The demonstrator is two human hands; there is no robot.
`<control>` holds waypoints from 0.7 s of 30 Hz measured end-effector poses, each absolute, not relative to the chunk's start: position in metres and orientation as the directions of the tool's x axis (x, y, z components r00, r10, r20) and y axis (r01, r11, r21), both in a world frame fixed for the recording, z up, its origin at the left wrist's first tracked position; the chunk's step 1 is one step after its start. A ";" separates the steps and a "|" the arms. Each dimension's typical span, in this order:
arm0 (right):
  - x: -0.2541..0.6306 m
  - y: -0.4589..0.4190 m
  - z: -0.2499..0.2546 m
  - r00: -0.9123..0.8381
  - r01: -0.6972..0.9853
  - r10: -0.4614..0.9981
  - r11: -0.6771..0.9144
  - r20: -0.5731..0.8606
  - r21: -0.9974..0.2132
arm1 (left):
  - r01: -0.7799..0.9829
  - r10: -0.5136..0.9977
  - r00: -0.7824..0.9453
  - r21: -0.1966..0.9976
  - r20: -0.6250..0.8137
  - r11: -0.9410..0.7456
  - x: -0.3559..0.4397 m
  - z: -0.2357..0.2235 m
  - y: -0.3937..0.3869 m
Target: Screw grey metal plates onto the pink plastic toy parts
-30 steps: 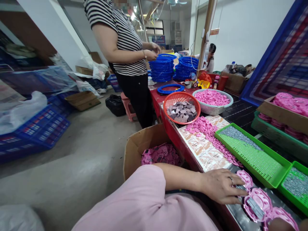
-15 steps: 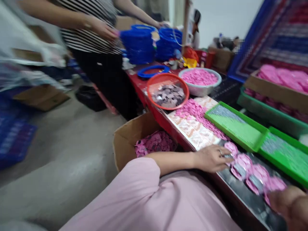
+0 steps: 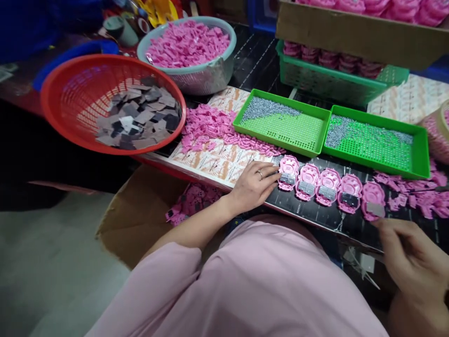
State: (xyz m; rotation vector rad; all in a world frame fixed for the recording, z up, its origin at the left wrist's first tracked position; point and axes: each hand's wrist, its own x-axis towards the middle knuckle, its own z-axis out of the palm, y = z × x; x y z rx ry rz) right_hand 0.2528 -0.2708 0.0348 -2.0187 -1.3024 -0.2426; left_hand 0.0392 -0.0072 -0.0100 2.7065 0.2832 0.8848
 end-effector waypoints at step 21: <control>0.276 -0.270 0.002 0.258 0.966 0.906 -0.240 0.336 -0.094 | -0.030 0.012 0.961 0.151 0.275 -0.988 0.056 0.005 -0.012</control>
